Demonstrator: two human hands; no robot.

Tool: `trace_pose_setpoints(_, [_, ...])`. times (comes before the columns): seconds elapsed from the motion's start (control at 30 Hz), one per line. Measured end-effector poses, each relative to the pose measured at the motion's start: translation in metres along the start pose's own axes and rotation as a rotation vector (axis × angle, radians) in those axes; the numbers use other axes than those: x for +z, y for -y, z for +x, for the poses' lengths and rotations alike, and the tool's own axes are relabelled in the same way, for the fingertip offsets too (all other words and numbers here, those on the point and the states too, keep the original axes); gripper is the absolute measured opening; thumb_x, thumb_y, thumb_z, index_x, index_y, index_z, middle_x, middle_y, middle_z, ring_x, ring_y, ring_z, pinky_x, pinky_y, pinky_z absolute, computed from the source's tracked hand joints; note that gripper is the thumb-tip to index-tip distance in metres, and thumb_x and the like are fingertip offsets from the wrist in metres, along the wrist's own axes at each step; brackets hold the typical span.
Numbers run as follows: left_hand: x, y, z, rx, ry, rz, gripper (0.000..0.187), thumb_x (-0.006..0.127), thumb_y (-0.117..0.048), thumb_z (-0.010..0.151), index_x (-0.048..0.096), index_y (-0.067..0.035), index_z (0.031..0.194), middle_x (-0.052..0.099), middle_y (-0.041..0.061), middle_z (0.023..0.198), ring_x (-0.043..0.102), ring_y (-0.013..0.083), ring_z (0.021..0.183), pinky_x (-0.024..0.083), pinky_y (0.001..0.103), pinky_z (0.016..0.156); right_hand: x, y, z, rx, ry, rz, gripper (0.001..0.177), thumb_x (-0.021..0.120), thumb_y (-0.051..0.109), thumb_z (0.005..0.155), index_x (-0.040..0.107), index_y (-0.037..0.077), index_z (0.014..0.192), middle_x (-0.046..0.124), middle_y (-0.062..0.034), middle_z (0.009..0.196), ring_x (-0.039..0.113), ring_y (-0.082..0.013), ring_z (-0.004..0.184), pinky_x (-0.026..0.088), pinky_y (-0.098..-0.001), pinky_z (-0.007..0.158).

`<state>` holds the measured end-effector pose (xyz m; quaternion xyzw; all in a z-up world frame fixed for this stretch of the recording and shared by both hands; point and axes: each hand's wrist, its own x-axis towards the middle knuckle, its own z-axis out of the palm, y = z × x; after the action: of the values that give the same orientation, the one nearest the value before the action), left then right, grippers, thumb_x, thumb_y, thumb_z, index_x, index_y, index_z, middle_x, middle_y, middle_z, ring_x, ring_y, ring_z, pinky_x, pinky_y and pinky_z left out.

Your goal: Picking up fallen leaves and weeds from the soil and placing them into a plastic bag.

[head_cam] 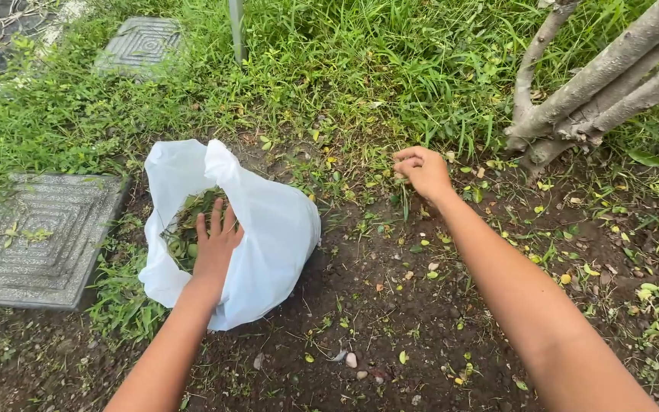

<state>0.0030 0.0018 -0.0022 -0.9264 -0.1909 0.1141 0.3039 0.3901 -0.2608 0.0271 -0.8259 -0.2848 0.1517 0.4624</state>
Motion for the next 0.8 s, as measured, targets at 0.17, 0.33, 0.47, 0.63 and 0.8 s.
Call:
trace_pose_setpoints(0.17, [-0.023, 0.005, -0.007, -0.033, -0.102, -0.522, 0.077, 0.052, -0.036, 0.088, 0.024, -0.011, 0.155, 0.019, 0.022, 0.161, 0.006, 0.0409, 0.153, 0.009, 0.065, 0.119, -0.003, 0.001, 0.002, 0.058, 0.005, 0.22, 0.032, 0.064, 0.001, 0.094, 0.065, 0.003, 0.127, 0.078, -0.0088, 0.099, 0.074, -0.0132, 0.083, 0.057, -0.0258, 0.067])
trace_pose_setpoints(0.33, [-0.007, 0.003, -0.006, -0.034, -0.15, -0.422, 0.073, 0.051, -0.035, 0.091, 0.029, -0.014, 0.157, 0.023, 0.019, 0.164, 0.009, 0.0395, 0.156, 0.01, 0.063, 0.122, 0.001, -0.003, 0.003, 0.112, -0.022, 0.12, 0.032, 0.06, 0.0, 0.096, 0.066, 0.004, 0.127, 0.077, -0.0086, 0.099, 0.076, -0.0157, 0.083, 0.057, -0.0276, 0.066])
trace_pose_setpoints(0.47, [-0.019, 0.005, -0.008, -0.029, -0.172, -0.548, 0.075, 0.053, -0.036, 0.088, 0.03, -0.013, 0.156, 0.023, 0.02, 0.163, 0.008, 0.0399, 0.153, 0.009, 0.065, 0.119, 0.004, -0.009, 0.001, 0.076, -0.018, 0.04, 0.031, 0.055, 0.0, 0.098, 0.066, 0.005, 0.127, 0.075, -0.0083, 0.1, 0.077, -0.0168, 0.084, 0.059, -0.0286, 0.07])
trace_pose_setpoints(0.63, [0.005, 0.001, -0.003, -0.03, -0.156, -0.448, 0.07, 0.052, -0.033, 0.09, 0.031, -0.013, 0.155, 0.024, 0.02, 0.163, 0.009, 0.0399, 0.155, 0.009, 0.064, 0.121, 0.009, 0.002, -0.007, 0.079, -0.028, -0.073, 0.032, 0.059, 0.003, 0.096, 0.066, 0.008, 0.128, 0.075, -0.0051, 0.099, 0.077, -0.0138, 0.08, 0.059, -0.0294, 0.073])
trace_pose_setpoints(0.8, [-0.006, 0.004, -0.005, -0.021, -0.196, -0.548, 0.073, 0.052, -0.033, 0.088, 0.031, -0.014, 0.155, 0.024, 0.02, 0.161, 0.009, 0.0396, 0.155, 0.009, 0.065, 0.121, 0.018, 0.006, -0.009, -0.046, -0.061, -0.336, 0.044, 0.075, 0.032, 0.093, 0.067, 0.011, 0.131, 0.074, -0.0038, 0.088, 0.071, -0.0166, 0.088, 0.048, -0.0426, 0.099])
